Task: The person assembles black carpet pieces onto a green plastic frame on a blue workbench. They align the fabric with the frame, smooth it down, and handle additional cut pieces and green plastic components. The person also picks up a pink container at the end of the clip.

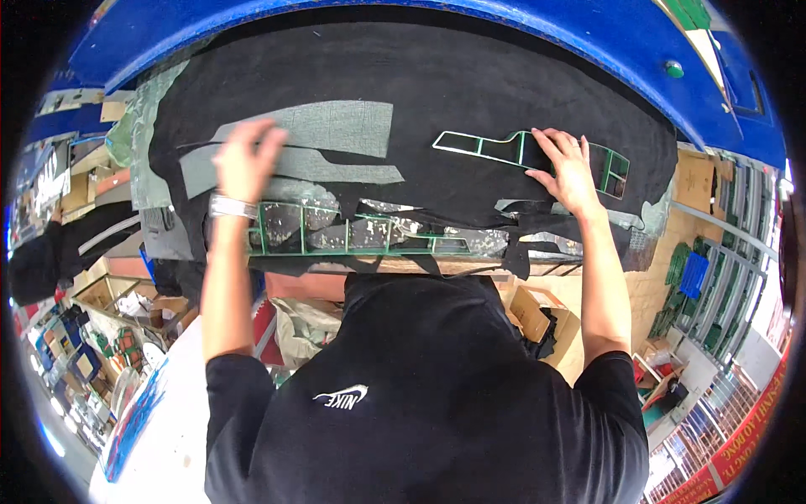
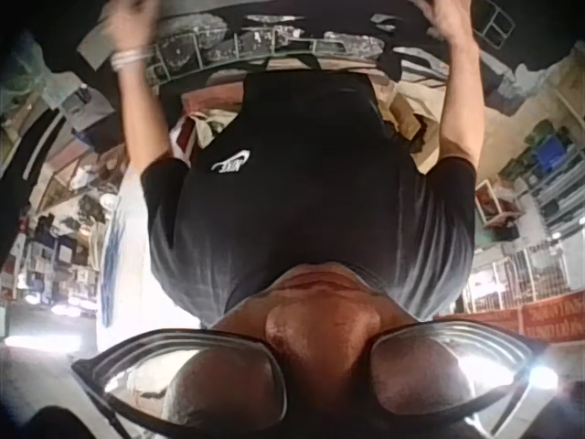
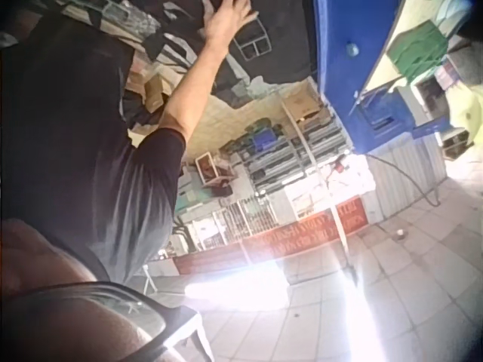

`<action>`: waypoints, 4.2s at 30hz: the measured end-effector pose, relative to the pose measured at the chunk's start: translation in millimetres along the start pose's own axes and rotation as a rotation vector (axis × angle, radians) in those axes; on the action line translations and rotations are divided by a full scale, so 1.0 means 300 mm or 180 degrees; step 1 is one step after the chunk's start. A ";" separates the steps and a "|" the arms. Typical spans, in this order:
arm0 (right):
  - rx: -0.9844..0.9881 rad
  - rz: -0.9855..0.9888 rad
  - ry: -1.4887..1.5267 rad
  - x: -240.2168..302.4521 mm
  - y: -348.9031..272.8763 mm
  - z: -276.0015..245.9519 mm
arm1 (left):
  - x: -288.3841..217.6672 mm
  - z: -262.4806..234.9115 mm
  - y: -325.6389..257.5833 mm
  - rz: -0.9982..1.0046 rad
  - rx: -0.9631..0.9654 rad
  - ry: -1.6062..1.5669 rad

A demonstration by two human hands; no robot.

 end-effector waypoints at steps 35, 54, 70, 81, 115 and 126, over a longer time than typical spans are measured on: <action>-0.0960 0.0251 0.1465 -0.662 -0.479 0.158 | -0.492 0.418 -0.446 -0.0150 0.0604 0.0859; -0.0843 0.0364 0.1743 -0.709 -0.488 0.170 | -0.491 0.421 -0.472 -0.0023 0.0604 0.0604; -0.1114 0.0687 0.1086 -0.571 -0.526 -0.015 | -0.337 0.123 -0.484 0.0445 0.1852 0.1349; -0.1170 0.0640 0.0885 -0.410 -0.510 -0.089 | -0.423 0.084 -0.443 0.1196 0.1945 0.1473; -0.0680 -0.0673 0.1351 -0.243 0.040 -0.091 | -0.490 0.293 -0.156 -0.0310 0.0049 -0.0530; -0.0485 -0.0834 0.1341 -0.226 0.095 -0.066 | -0.462 0.445 -0.155 -0.0380 0.0024 -0.0037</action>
Point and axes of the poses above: each hand's wrist, its own y-axis towards the middle knuckle, its own z-axis out of the palm, x = y × z, the point moved 7 cm from there along y, towards the middle knuckle, and after that the axes turned 1 degree about -y, right-handed, at the moved point
